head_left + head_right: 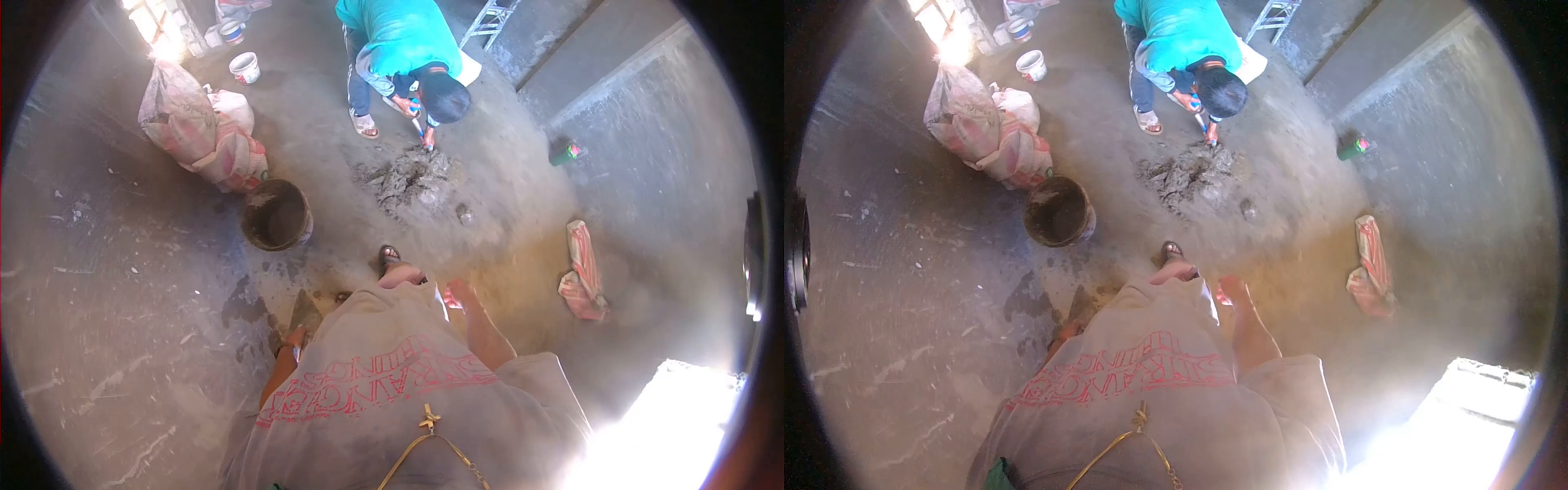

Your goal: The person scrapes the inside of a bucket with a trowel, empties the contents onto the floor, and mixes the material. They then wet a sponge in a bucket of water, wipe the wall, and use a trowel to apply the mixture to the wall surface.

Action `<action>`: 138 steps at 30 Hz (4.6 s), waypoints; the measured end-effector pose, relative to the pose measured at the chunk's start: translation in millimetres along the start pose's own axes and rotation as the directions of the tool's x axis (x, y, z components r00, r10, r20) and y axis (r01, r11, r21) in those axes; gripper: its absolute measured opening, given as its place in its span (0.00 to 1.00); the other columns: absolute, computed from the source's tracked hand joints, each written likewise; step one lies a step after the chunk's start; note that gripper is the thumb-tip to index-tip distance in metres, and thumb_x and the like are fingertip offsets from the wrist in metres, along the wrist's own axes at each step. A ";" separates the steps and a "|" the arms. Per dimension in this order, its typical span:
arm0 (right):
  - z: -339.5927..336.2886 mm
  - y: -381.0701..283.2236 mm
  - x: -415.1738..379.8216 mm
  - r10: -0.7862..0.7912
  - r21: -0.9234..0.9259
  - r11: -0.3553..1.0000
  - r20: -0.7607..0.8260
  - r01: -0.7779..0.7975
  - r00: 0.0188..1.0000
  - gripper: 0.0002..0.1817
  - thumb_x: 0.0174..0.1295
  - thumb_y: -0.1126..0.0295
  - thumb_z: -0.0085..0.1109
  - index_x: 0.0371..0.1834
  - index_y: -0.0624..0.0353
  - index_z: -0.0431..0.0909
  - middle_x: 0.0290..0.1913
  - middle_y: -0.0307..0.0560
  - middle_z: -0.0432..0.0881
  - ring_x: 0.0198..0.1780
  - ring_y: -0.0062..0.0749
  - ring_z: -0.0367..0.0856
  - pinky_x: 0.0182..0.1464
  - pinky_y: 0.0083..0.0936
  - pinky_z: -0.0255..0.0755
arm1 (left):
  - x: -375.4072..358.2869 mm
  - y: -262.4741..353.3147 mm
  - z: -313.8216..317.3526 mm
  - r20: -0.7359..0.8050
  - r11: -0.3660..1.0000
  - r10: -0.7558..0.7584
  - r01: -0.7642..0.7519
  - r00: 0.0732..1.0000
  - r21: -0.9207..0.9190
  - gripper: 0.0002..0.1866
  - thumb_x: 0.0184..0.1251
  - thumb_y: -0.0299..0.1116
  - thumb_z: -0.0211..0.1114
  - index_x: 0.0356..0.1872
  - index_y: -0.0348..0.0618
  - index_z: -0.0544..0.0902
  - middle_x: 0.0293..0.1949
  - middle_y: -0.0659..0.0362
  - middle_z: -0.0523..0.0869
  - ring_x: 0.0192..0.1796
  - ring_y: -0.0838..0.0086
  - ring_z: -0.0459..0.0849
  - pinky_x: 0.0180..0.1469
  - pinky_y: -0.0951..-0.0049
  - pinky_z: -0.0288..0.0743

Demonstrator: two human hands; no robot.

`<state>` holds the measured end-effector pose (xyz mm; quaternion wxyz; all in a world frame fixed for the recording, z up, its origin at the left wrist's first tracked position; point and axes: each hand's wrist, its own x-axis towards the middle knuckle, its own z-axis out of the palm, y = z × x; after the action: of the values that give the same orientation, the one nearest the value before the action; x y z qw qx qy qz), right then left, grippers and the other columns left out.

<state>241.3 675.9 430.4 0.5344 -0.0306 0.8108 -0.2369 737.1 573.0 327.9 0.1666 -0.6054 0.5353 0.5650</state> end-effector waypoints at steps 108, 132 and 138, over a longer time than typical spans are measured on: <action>-193.8 -104.9 177.9 -0.038 0.038 0.999 0.163 0.032 0.986 0.08 0.59 0.69 0.48 0.39 0.58 0.69 0.29 0.46 0.75 0.21 0.32 0.75 0.21 0.31 0.72 | -58.4 203.5 100.9 0.069 0.395 -0.461 0.274 0.885 -0.877 0.06 0.64 0.40 0.51 0.36 0.52 0.72 0.15 0.58 0.68 0.13 0.70 0.66 0.14 0.67 0.60; 8.4 -259.9 108.2 -0.068 -0.141 0.859 0.921 0.493 0.383 0.13 0.61 0.57 0.52 0.41 0.52 0.68 0.31 0.43 0.74 0.31 0.31 0.76 0.29 0.27 0.72 | -184.8 334.7 113.3 -0.716 0.703 -0.599 -0.192 0.360 -0.685 0.29 0.55 0.48 0.61 0.55 0.43 0.68 0.48 0.50 0.76 0.46 0.61 0.77 0.48 0.59 0.70; 62.0 -258.2 -36.1 -0.043 0.035 0.972 0.999 0.231 0.030 0.19 0.58 0.61 0.57 0.50 0.50 0.64 0.39 0.46 0.73 0.34 0.39 0.75 0.36 0.36 0.72 | -119.4 429.2 121.3 -0.703 0.816 -0.074 -0.362 0.707 -0.451 0.35 0.53 0.49 0.63 0.61 0.43 0.64 0.53 0.47 0.75 0.53 0.58 0.76 0.55 0.63 0.67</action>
<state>258.8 436.4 549.2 0.9162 -0.2996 0.2238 -0.1440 342.1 566.3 566.7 -0.2770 -0.7466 0.4162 0.4390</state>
